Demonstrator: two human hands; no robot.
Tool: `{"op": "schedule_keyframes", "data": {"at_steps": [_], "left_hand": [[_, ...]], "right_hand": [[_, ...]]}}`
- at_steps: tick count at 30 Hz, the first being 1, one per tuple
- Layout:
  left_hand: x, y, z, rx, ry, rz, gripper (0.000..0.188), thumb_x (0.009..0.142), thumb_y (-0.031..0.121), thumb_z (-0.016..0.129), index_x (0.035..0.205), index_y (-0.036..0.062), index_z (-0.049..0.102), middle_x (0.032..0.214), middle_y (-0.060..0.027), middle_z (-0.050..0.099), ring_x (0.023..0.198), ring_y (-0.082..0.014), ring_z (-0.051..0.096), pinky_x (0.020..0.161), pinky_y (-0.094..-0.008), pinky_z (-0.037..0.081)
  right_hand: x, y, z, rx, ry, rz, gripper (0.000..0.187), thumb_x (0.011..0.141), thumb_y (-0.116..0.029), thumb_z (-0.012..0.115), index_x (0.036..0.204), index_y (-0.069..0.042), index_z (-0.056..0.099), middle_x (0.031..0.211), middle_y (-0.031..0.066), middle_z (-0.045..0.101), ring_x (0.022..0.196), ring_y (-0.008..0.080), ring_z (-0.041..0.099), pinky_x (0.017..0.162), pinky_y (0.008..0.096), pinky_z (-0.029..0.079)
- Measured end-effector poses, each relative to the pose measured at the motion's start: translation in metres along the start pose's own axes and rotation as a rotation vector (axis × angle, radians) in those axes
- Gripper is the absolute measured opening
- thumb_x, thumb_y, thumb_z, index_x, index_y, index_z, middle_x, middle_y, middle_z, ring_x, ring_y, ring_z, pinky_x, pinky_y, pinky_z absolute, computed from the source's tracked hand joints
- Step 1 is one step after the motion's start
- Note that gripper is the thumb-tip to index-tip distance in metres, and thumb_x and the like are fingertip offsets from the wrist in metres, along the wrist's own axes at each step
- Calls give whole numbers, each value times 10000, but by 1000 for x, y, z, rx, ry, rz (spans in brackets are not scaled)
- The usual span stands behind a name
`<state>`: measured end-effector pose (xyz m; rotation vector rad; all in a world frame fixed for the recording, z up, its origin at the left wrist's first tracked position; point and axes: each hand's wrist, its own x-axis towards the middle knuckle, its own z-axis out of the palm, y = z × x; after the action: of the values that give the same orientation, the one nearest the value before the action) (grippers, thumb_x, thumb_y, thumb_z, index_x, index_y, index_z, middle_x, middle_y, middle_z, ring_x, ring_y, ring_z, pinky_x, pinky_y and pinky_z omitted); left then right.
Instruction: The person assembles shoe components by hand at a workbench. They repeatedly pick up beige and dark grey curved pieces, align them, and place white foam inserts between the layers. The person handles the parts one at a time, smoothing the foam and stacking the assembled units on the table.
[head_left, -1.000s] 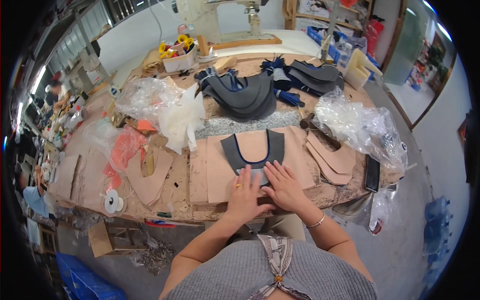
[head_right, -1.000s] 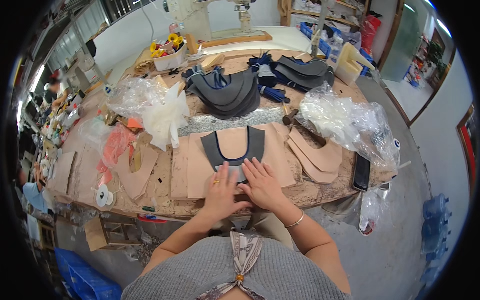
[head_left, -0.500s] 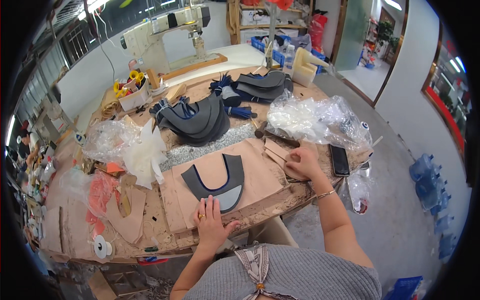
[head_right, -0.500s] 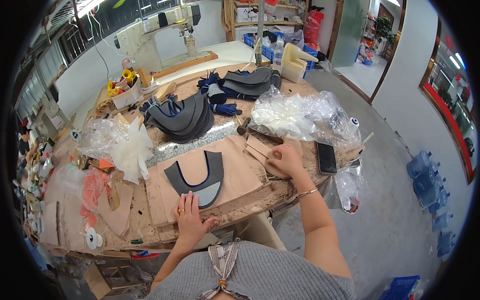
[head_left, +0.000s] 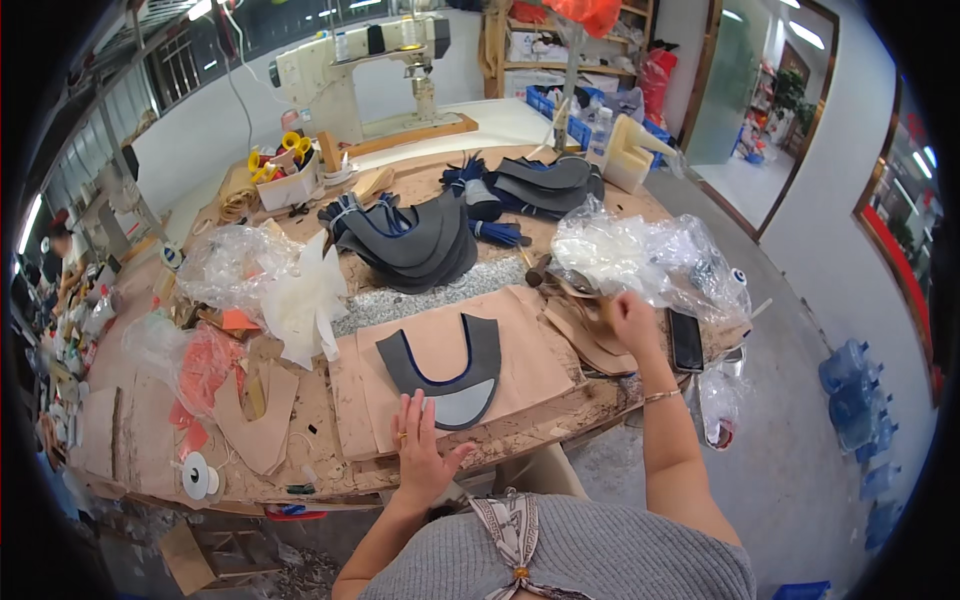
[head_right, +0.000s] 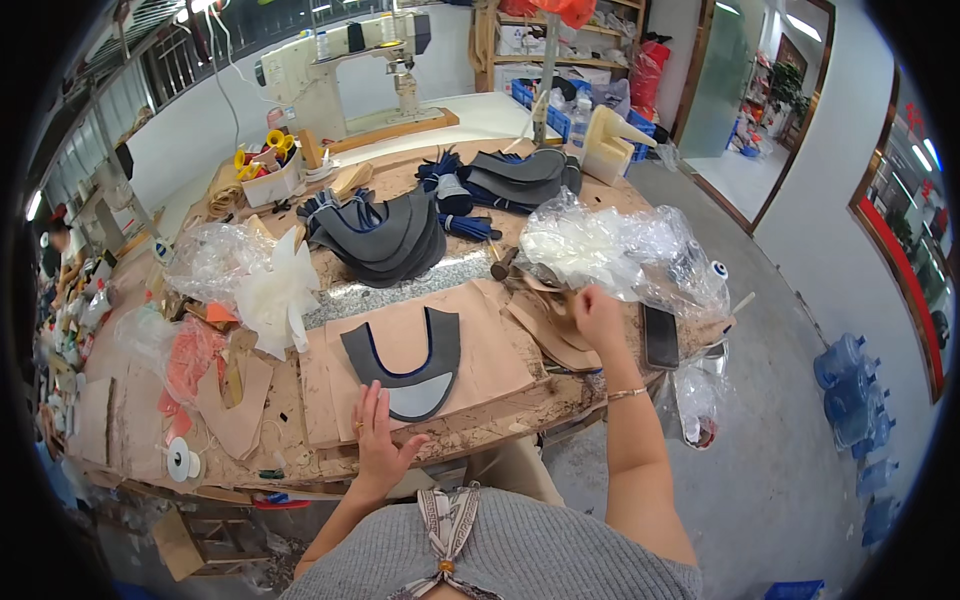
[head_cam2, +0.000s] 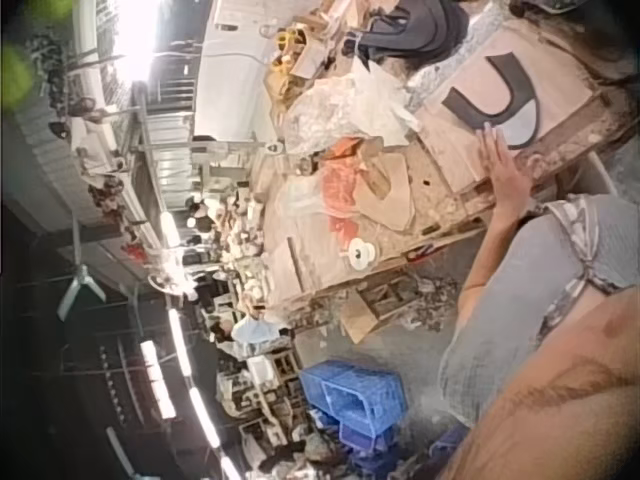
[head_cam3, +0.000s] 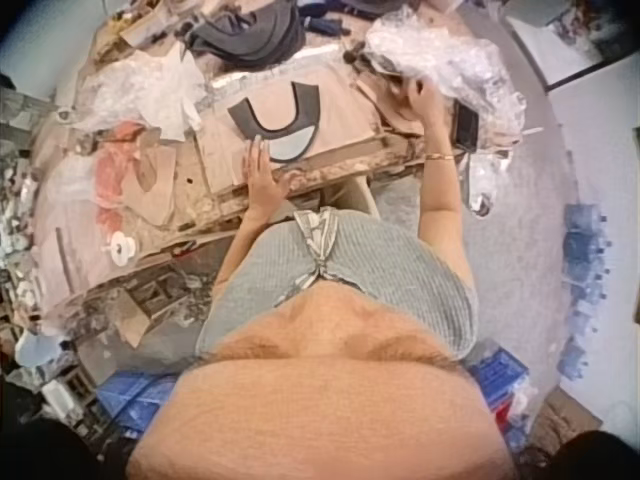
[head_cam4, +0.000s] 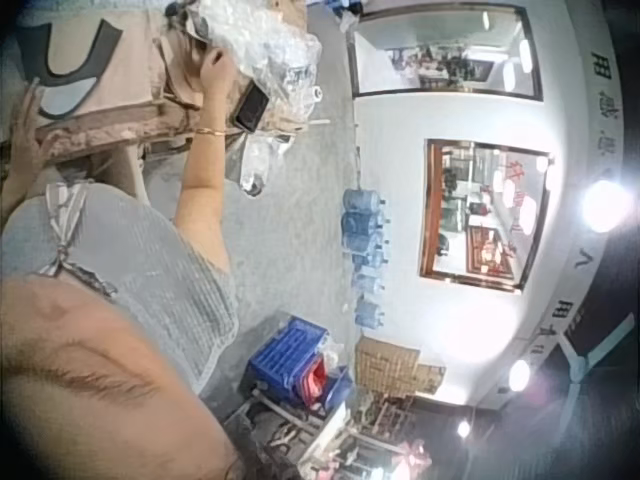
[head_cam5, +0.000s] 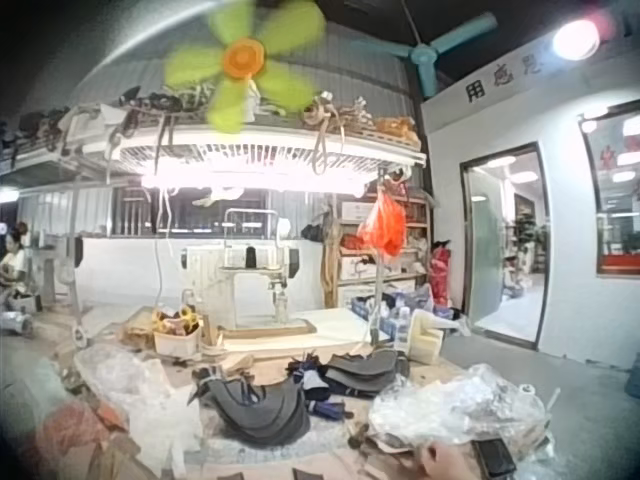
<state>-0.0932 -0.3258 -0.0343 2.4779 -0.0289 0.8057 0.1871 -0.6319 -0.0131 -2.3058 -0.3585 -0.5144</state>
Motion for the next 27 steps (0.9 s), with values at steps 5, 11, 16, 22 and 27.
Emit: {"op": "schedule_keyframes", "data": {"at_steps": [5,11,16,22,27], "left_hand": [[39,38,-1,-648,-248,-42,708,890,279,665,1439,-1,316,1475,-201,353,1367,-308,351,1084,-409,321],[91,81,87,-1330,-556,-458,713,990,260,519,1493,-29,104,1522,-148,278,1403,-249,282,1134,-353,258],[117,83,77,-1817,-466,-542,563,1011,350,454,1469,82,266,1442,-115,392,1331,-215,378,1099,-378,322],[96,54,37,-1813,-83,-761,375,1005,154,407,1368,70,444,1259,-99,554,1162,-207,545,983,-357,459],[79,22,-1,-1393,-156,-539,389,966,120,506,1345,32,492,1273,-96,561,1149,-156,532,987,-298,420]], "right_hand": [[-11,-99,-25,-97,253,-354,68,839,-72,635,861,-71,571,736,134,623,644,316,620,555,394,485],[2,-132,-26,-187,87,-382,78,854,-114,632,903,-53,622,787,135,649,689,310,632,595,388,490],[-13,-194,-58,68,-363,-284,166,875,-193,630,820,-36,642,772,160,659,686,321,640,609,394,497],[-85,-157,-31,420,-318,-125,288,938,-270,570,825,-25,673,733,83,672,641,185,637,590,302,488],[-97,-128,30,1306,-917,673,435,995,-414,426,1088,-33,613,1025,60,658,797,145,632,641,279,505]]}}
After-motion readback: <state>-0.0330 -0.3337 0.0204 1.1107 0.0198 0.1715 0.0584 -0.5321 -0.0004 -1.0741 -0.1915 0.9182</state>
